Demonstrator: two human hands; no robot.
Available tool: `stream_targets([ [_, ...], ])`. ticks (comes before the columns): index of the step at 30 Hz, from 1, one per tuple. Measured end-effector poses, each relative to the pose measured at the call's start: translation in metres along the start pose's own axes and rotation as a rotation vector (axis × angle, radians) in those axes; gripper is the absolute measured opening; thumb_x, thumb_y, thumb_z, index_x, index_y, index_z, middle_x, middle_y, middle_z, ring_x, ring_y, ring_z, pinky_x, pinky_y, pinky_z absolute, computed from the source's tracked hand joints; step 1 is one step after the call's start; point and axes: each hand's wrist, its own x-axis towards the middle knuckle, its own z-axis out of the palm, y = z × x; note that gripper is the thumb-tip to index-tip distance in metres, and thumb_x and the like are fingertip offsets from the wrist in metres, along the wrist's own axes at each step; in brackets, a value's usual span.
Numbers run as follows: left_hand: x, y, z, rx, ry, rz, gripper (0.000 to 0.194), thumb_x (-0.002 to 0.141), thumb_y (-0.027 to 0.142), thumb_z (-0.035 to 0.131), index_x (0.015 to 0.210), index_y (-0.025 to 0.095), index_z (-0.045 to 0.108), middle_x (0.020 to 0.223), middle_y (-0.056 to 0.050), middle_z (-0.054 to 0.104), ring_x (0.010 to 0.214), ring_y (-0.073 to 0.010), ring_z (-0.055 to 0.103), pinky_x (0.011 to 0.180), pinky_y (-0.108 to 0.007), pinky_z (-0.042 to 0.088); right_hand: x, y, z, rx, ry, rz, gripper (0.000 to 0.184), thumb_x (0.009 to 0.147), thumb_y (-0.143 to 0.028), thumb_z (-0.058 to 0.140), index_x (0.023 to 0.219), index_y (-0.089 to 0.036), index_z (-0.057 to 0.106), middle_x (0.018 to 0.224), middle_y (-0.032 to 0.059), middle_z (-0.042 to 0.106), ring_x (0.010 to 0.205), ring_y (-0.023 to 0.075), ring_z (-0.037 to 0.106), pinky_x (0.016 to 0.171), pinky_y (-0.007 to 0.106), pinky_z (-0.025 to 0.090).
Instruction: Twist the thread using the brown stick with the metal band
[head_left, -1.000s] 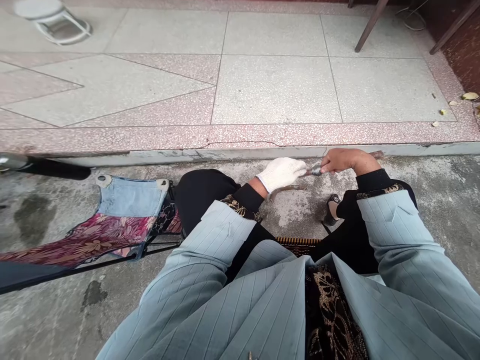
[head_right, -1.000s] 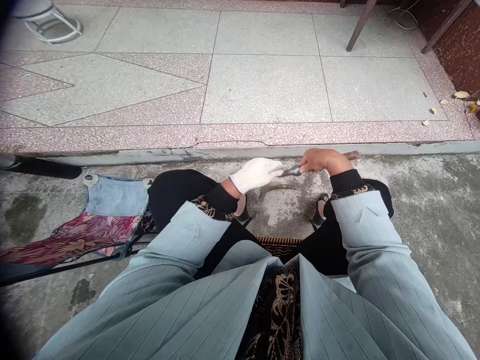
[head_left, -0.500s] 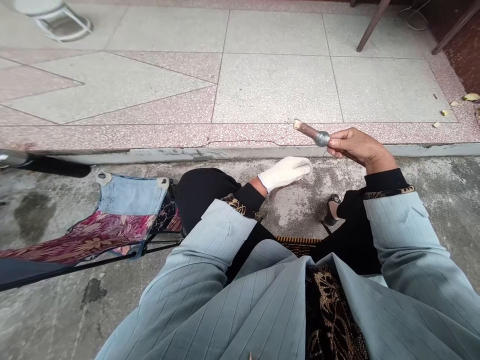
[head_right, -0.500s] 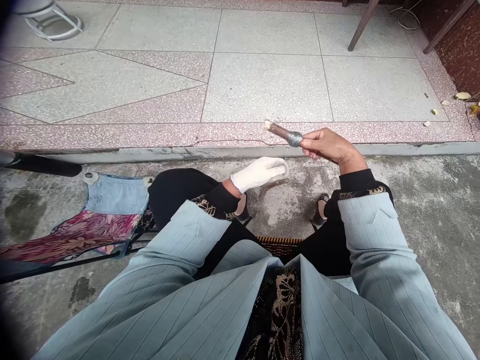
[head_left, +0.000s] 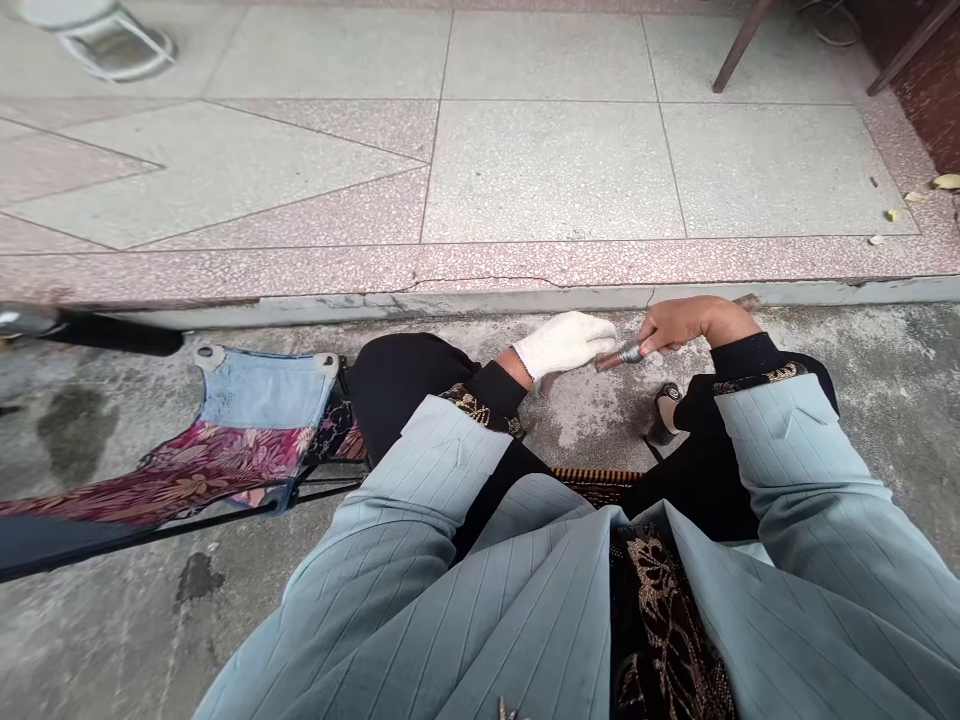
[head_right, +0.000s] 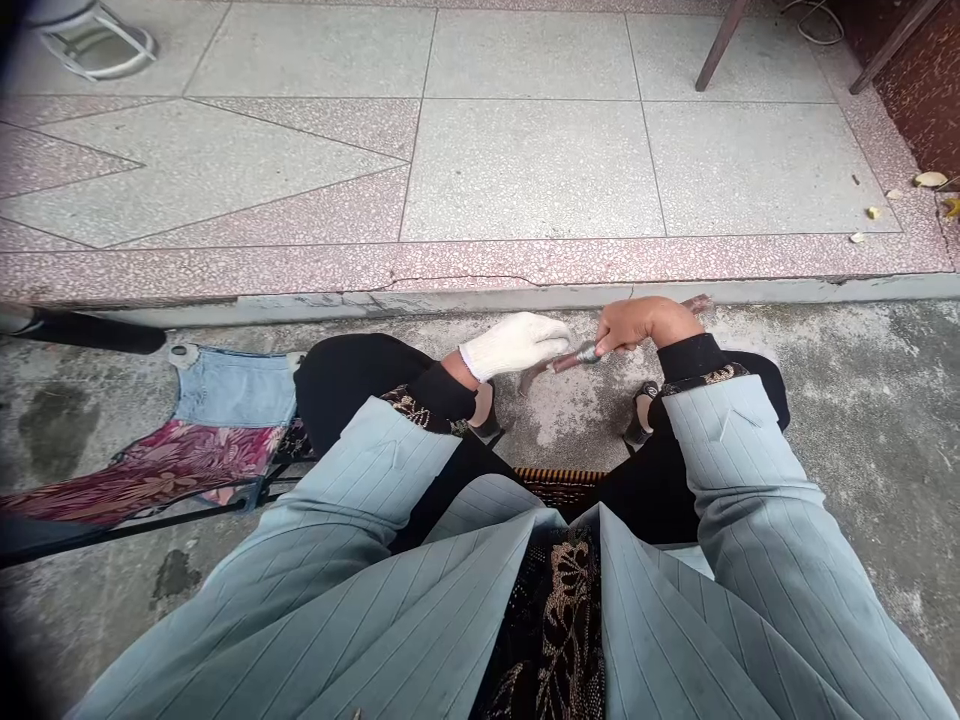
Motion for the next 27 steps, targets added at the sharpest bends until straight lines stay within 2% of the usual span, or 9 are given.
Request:
stream_targets([
  [2, -0.001, 0.0, -0.003, -0.124, 0.019, 0.027, 0.032, 0.093, 0.036, 0.046, 0.097, 0.017, 0.072, 0.087, -0.003, 0.069, 0.08, -0.0167, 0.061, 0.074, -0.027, 0.041, -0.008, -0.001, -0.001, 0.104, -0.12, -0.133, 0.031, 0.08, -0.048, 0.071, 0.076, -0.018, 0.074, 0.061, -0.0016, 0.059, 0.054, 0.0101, 0.046, 0.058, 0.027, 0.037],
  [4, -0.002, 0.0, -0.006, -0.256, 0.053, 0.04, 0.032, 0.093, 0.036, 0.047, 0.101, 0.016, 0.071, 0.09, -0.003, 0.07, 0.082, -0.0157, 0.061, 0.076, -0.027, 0.043, -0.022, -0.002, -0.003, 0.207, -0.116, -0.253, 0.039, 0.077, -0.056, 0.073, 0.081, -0.017, 0.074, 0.065, -0.0014, 0.061, 0.056, 0.0094, 0.047, 0.058, 0.026, 0.038],
  [6, -0.002, -0.001, -0.007, -0.351, 0.117, 0.019, 0.032, 0.094, 0.037, 0.047, 0.1, 0.015, 0.07, 0.088, -0.003, 0.069, 0.079, -0.0144, 0.06, 0.075, -0.026, 0.044, -0.036, -0.003, -0.005, 0.326, 0.055, -0.349, 0.045, 0.074, -0.06, 0.075, 0.082, -0.016, 0.074, 0.067, -0.0004, 0.062, 0.058, 0.0095, 0.048, 0.059, 0.026, 0.039],
  [10, -0.002, -0.001, -0.005, -0.476, 0.144, -0.045, 0.032, 0.095, 0.037, 0.045, 0.094, 0.015, 0.067, 0.074, 0.0, 0.061, 0.062, -0.0102, 0.051, 0.064, -0.024, 0.04, -0.05, -0.003, -0.004, 0.656, 0.571, -0.478, 0.047, 0.077, -0.064, 0.073, 0.075, -0.017, 0.066, 0.068, 0.0021, 0.059, 0.058, 0.0103, 0.046, 0.055, 0.027, 0.037],
  [13, 0.0, -0.002, -0.003, -0.46, 0.094, -0.021, 0.032, 0.095, 0.038, 0.044, 0.095, 0.016, 0.067, 0.075, 0.0, 0.061, 0.064, -0.0106, 0.051, 0.065, -0.024, 0.04, -0.043, 0.0, -0.003, 0.722, 0.707, -0.446, 0.046, 0.079, -0.06, 0.074, 0.069, -0.017, 0.061, 0.068, 0.003, 0.057, 0.058, 0.0101, 0.044, 0.054, 0.027, 0.035],
  [17, 0.002, -0.003, -0.001, -0.307, 0.046, 0.012, 0.032, 0.092, 0.038, 0.046, 0.098, 0.015, 0.068, 0.083, -0.001, 0.066, 0.076, -0.0144, 0.057, 0.074, -0.027, 0.043, -0.024, 0.002, -0.006, 0.612, 0.717, -0.261, 0.039, 0.083, -0.052, 0.071, 0.071, -0.016, 0.063, 0.066, 0.0021, 0.057, 0.055, 0.0092, 0.044, 0.055, 0.027, 0.035],
  [22, 0.003, -0.003, 0.003, -0.153, -0.004, -0.028, 0.035, 0.093, 0.04, 0.042, 0.092, 0.015, 0.068, 0.082, -0.003, 0.066, 0.074, -0.0161, 0.057, 0.07, -0.027, 0.04, -0.01, -0.004, -0.009, 0.165, 0.692, 0.105, 0.023, 0.087, -0.035, 0.064, 0.089, -0.015, 0.075, 0.065, 0.0021, 0.06, 0.059, 0.0114, 0.049, 0.06, 0.028, 0.036],
  [24, 0.004, -0.004, 0.006, -0.1, -0.005, -0.037, 0.035, 0.093, 0.039, 0.043, 0.087, 0.015, 0.067, 0.08, -0.004, 0.065, 0.071, -0.0159, 0.055, 0.067, -0.027, 0.037, -0.007, -0.007, -0.008, -0.003, 0.615, 0.188, 0.024, 0.088, -0.034, 0.063, 0.091, -0.016, 0.077, 0.07, 0.0037, 0.065, 0.065, 0.0139, 0.054, 0.063, 0.029, 0.037],
  [27, 0.004, -0.003, 0.009, -0.087, -0.037, -0.011, 0.032, 0.092, 0.037, 0.044, 0.083, 0.016, 0.066, 0.075, -0.002, 0.062, 0.067, -0.0146, 0.052, 0.064, -0.027, 0.034, -0.002, -0.008, -0.005, -0.134, 0.368, 0.226, 0.024, 0.088, -0.036, 0.063, 0.082, -0.016, 0.074, 0.074, 0.0059, 0.068, 0.069, 0.0163, 0.056, 0.065, 0.03, 0.038],
])
